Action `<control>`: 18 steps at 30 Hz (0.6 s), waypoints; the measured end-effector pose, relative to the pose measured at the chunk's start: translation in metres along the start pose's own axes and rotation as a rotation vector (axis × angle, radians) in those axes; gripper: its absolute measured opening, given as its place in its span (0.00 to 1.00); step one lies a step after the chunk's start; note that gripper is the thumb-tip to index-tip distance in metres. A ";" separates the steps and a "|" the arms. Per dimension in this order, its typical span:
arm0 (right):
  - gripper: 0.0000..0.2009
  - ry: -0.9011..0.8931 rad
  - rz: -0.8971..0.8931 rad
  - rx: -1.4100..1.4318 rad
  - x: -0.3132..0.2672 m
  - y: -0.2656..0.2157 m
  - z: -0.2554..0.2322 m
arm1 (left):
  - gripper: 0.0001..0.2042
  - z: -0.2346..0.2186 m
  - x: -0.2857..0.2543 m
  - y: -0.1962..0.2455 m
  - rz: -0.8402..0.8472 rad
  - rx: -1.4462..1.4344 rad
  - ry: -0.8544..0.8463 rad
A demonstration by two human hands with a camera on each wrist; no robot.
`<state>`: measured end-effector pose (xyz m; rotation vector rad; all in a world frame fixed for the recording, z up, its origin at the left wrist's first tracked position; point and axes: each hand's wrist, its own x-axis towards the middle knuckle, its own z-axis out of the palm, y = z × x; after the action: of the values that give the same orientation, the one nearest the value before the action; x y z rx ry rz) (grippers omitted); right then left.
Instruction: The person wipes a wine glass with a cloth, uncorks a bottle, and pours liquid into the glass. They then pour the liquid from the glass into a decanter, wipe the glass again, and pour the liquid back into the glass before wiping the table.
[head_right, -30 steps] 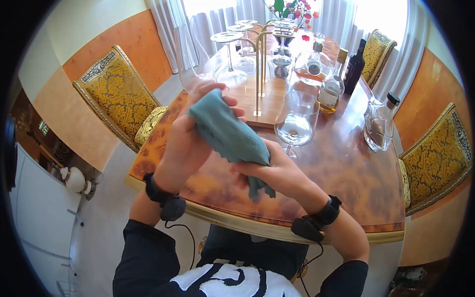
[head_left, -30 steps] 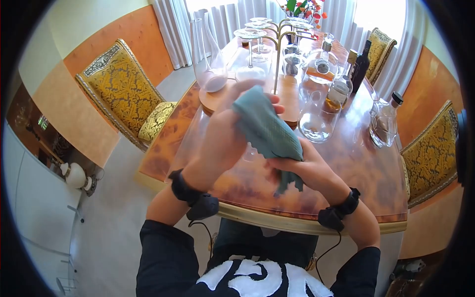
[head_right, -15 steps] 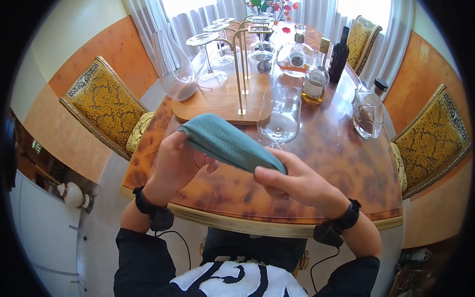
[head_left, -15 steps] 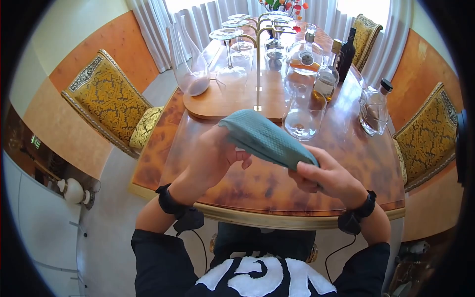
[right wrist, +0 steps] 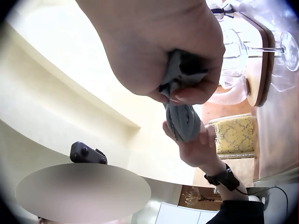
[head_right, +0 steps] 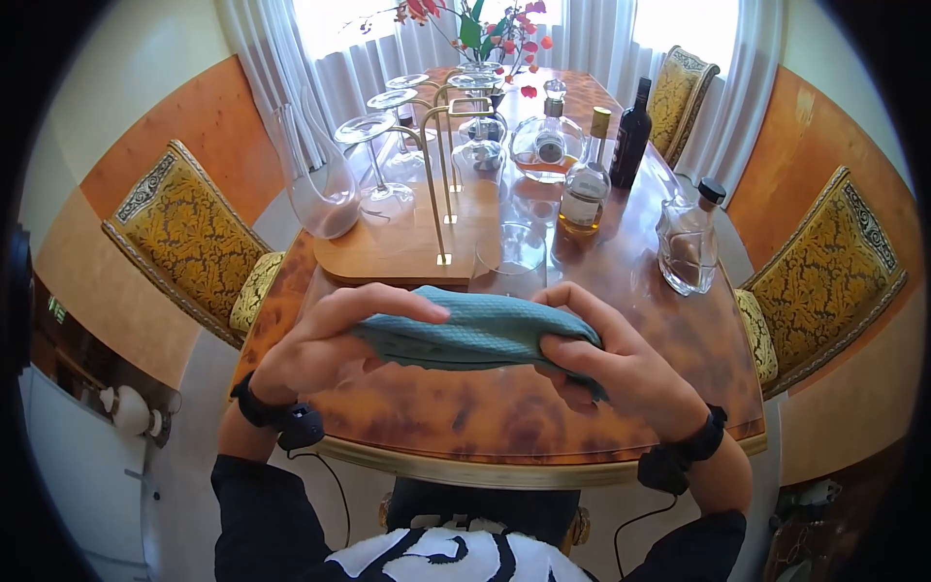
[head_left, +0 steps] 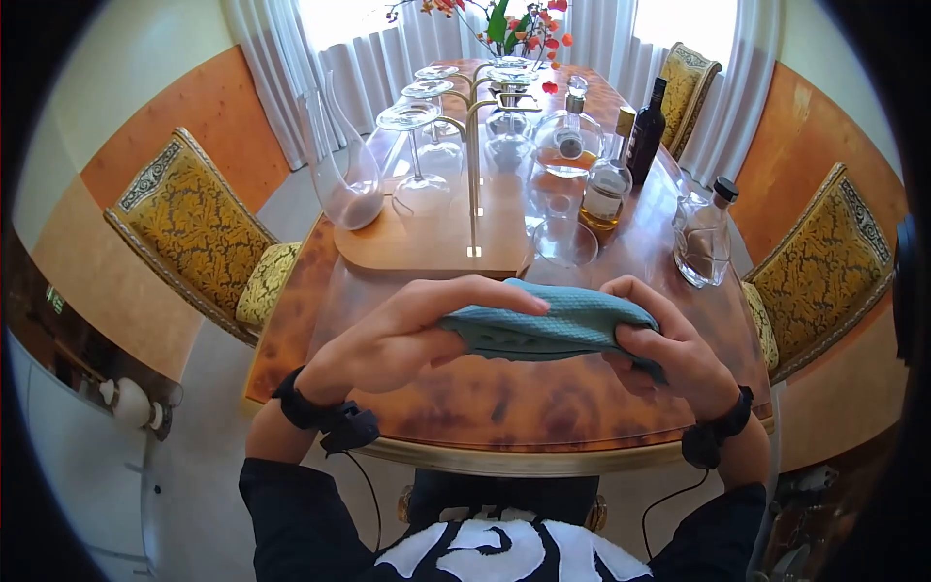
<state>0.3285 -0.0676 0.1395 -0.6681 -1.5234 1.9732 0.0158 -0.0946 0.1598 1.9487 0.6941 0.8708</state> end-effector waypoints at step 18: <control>0.21 0.097 -0.154 -0.225 0.026 -0.051 -0.032 | 0.09 -0.032 0.058 -0.002 0.224 0.615 0.530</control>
<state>0.3375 -0.0167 0.1799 -0.7044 -1.6988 1.6478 0.0249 -0.0359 0.1881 2.3835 1.1707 1.4722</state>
